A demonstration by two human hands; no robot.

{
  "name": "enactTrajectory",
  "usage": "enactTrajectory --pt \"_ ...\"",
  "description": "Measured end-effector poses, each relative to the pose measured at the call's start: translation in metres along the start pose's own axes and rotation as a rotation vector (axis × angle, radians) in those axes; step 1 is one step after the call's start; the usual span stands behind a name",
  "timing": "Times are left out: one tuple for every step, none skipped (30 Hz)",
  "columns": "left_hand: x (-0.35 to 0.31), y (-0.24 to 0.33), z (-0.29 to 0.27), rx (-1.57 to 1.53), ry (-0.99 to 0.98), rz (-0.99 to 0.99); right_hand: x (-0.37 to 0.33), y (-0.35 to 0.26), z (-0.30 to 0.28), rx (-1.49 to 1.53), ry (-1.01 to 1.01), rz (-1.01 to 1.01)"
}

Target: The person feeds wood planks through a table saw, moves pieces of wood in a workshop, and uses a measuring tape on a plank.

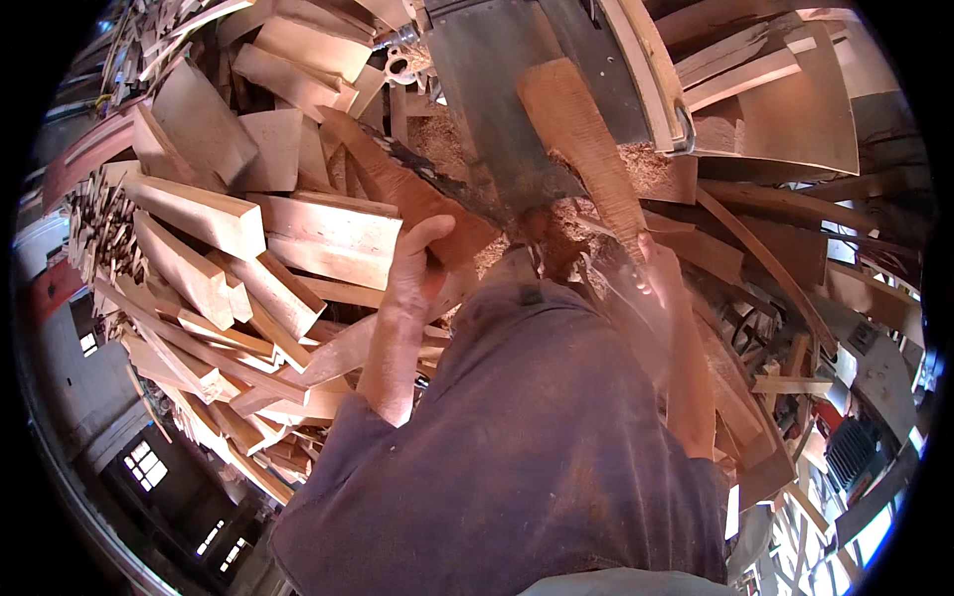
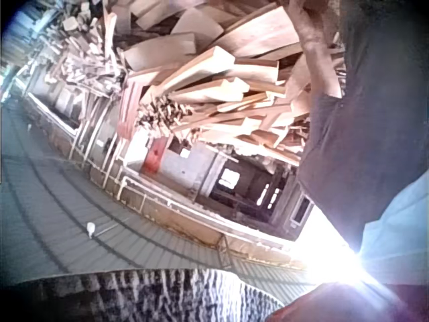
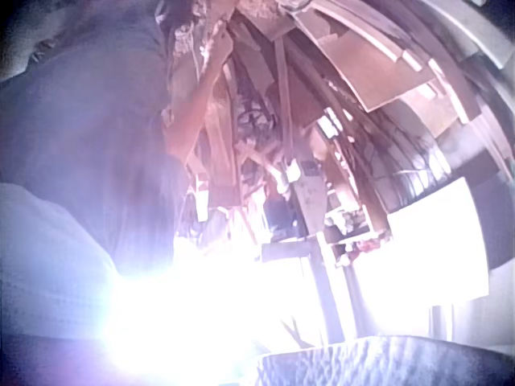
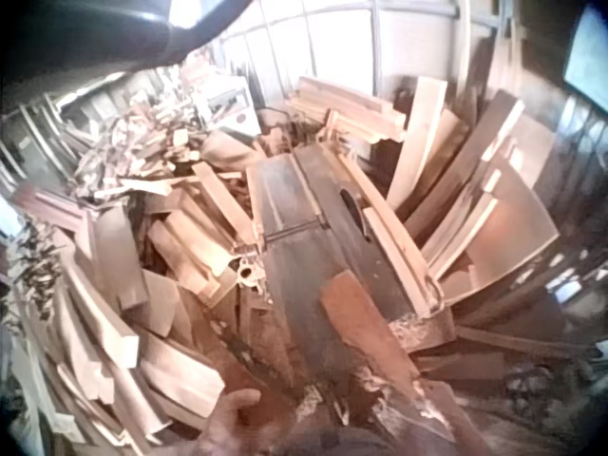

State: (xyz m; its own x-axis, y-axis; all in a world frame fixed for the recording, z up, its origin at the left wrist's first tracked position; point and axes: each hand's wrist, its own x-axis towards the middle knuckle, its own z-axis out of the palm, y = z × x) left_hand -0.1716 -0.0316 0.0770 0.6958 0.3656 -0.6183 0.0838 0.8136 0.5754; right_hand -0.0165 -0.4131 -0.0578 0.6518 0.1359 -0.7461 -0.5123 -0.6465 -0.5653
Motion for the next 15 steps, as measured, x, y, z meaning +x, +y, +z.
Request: enactTrajectory --pt "0.005 -0.013 -0.007 -0.023 0.009 -0.016 -0.006 -0.004 0.003 0.075 -0.060 0.048" --pt "0.000 -0.021 -0.007 -0.078 0.032 -0.046 -0.007 -0.005 0.005 0.217 -0.213 0.072" --pt "0.000 -0.031 -0.003 -0.127 0.034 -0.091 -0.016 0.004 0.003 0.369 -0.344 0.100" --pt "0.000 -0.043 0.000 -0.178 0.037 -0.134 -0.022 0.014 0.001 0.519 -0.478 0.129" --pt "-0.001 -0.054 -0.004 -0.235 0.025 -0.197 -0.041 -0.006 0.005 0.567 -0.492 0.193" --pt "0.000 -0.072 -0.016 -0.216 0.028 -0.168 -0.058 -0.022 0.007 0.617 -0.514 0.251" --pt "0.002 -0.094 -0.030 -0.199 0.033 -0.137 -0.051 0.009 0.012 0.659 -0.602 0.149" --pt "0.002 -0.111 -0.036 -0.186 0.033 -0.110 -0.060 0.006 0.012 0.676 -0.603 0.165" --pt "-0.013 -0.120 -0.027 -0.123 0.073 -0.044 -0.063 0.010 0.012 0.643 -0.593 0.159" --pt "-0.019 -0.135 -0.023 -0.079 0.100 -0.018 -0.065 0.015 0.010 0.609 -0.583 0.153" --pt "-0.023 -0.147 -0.018 -0.028 0.119 -0.008 -0.074 0.020 0.000 0.540 -0.576 0.128" --pt "-0.027 -0.156 -0.018 0.030 0.154 0.033 -0.073 0.021 -0.004 0.467 -0.601 0.085" --pt "-0.032 -0.175 -0.023 0.038 0.142 0.149 -0.073 0.021 -0.006 0.396 -0.625 0.042" --pt "-0.035 -0.184 -0.019 0.049 0.144 0.173 -0.078 0.022 -0.007 0.298 -0.575 -0.013" --pt "-0.040 -0.193 -0.017 0.054 0.156 0.198 -0.086 0.020 -0.007 0.194 -0.530 -0.066"
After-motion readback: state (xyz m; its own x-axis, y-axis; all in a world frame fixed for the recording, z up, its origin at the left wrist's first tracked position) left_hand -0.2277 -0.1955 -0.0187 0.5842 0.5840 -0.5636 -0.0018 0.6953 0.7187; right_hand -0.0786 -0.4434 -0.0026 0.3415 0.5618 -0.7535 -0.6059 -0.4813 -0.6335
